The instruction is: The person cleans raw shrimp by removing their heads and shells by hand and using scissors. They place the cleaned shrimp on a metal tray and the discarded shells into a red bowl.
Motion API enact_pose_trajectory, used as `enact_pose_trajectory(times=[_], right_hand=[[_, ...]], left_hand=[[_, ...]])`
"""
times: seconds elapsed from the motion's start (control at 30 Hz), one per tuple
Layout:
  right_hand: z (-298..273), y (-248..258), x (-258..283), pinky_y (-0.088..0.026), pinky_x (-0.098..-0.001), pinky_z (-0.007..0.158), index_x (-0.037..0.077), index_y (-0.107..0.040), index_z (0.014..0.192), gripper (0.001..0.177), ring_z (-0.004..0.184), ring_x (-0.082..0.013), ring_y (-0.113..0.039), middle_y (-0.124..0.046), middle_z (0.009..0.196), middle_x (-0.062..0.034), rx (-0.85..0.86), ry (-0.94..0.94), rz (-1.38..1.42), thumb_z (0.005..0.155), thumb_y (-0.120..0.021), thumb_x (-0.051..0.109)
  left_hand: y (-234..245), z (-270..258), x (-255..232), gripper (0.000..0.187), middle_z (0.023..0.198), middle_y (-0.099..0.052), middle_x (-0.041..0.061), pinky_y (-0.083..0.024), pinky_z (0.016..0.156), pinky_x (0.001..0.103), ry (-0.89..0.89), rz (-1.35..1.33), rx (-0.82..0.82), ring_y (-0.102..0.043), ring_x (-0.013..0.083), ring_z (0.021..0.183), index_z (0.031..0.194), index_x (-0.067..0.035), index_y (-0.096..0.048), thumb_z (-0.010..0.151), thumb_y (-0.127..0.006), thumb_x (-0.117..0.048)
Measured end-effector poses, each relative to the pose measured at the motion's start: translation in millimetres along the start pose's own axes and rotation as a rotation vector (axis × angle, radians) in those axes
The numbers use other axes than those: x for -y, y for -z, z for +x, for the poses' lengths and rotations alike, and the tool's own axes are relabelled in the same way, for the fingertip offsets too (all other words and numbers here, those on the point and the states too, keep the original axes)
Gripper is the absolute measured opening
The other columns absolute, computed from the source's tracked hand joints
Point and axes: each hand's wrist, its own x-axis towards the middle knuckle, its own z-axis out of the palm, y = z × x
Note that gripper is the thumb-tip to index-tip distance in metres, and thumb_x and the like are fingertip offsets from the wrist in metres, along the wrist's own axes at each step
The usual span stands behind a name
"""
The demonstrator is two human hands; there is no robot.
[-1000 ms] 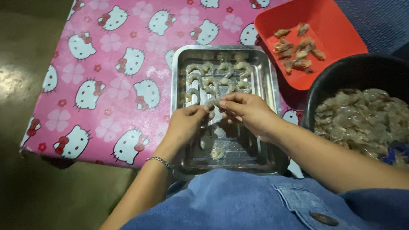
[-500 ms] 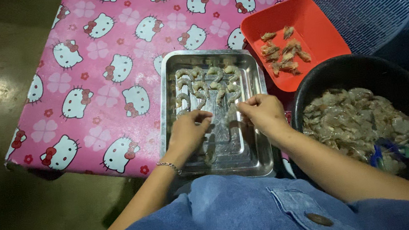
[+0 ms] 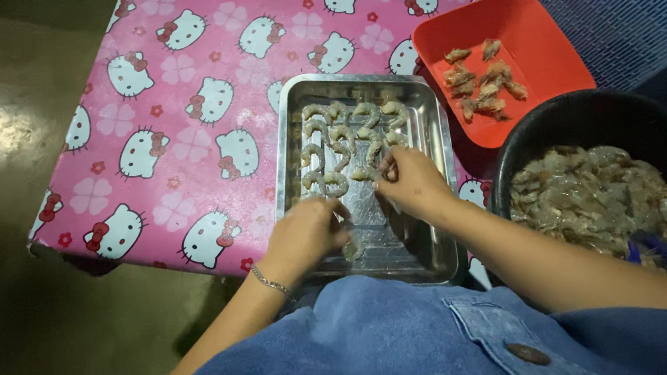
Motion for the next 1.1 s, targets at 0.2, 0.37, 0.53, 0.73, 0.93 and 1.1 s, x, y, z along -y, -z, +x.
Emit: enact_pose_trajectory(times=[0.2,0.37,0.53,0.73,0.93,1.1], right_hand=[[-2.7,-9.6,9.8,-0.054,-0.0432,0.067,0.001,-0.066,0.088,0.036,0.073,-0.0328,-0.069,-0.07,0.078,-0.0175,0.086,-0.038,-0.088,0.081,-0.081,0.032],[6.0,-10.0,7.6,-0.055,-0.0435,0.069,0.0,-0.071,0.089,0.041,0.073,-0.0318,-0.07,-0.072,0.08,-0.0203,0.176,-0.086,-0.098,0.089,-0.077,0.041],[-11.0,-4.4,-9.3,-0.059,-0.0325,0.063,0.006,-0.076,0.102,0.024,0.068,-0.0179,-0.075,-0.077,0.081,-0.0071,0.296,-0.29,0.131,0.093,-0.066,0.026],[-41.1,-7.5,6.3,-0.058,-0.0224,0.059,0.008,-0.07,0.116,0.027,0.072,-0.0077,-0.069,-0.073,0.087,-0.0018,0.382,-0.374,0.674,0.095,-0.066,0.024],[-39.2,10.6,9.7,-0.046,-0.0234,0.058,0.003,-0.072,0.111,0.022,0.067,-0.009,-0.059,-0.068,0.084,-0.0044,0.233,-0.412,0.714,0.094,-0.072,0.018],[-35.8,8.7,-3.7,-0.049,-0.0246,0.062,0.008,-0.068,0.112,0.022,0.07,-0.0091,-0.061,-0.068,0.084,-0.0022,0.224,-0.389,0.754,0.09,-0.067,0.011]], left_hand=[[-23.7,-15.3,-3.4,0.03,0.098,-0.066,0.016,-0.056,0.077,0.046,-0.052,-0.029,0.028,-0.068,0.037,0.092,0.099,-0.009,-0.068,0.072,-0.081,-0.016],[-33.5,-7.8,1.3,0.029,0.098,-0.066,0.017,-0.055,0.079,0.047,-0.036,-0.007,-0.014,-0.067,0.0384,0.092,0.095,-0.006,-0.067,0.073,-0.082,-0.017],[-38.3,1.8,4.6,0.019,0.086,-0.071,0.014,-0.056,0.073,0.043,-0.036,-0.127,-0.041,-0.07,0.0339,0.083,0.09,-0.003,-0.067,0.077,-0.077,-0.013],[-54.0,35.2,16.1,0.027,0.082,-0.079,0.008,-0.055,0.062,0.03,0.397,-0.68,0.008,-0.071,0.0129,0.068,0.093,-0.004,-0.077,0.08,-0.083,-0.026],[-79.6,54.4,28.7,0.034,0.081,-0.078,0.006,-0.052,0.061,0.025,0.403,-0.738,0.026,-0.067,0.0088,0.068,0.101,-0.002,-0.082,0.089,-0.075,-0.033],[-86.1,55.9,11.2,0.034,0.086,-0.075,0.006,-0.05,0.059,0.025,0.55,-1.218,0.04,-0.065,0.0108,0.068,0.106,0.002,-0.08,0.091,-0.073,-0.028]])
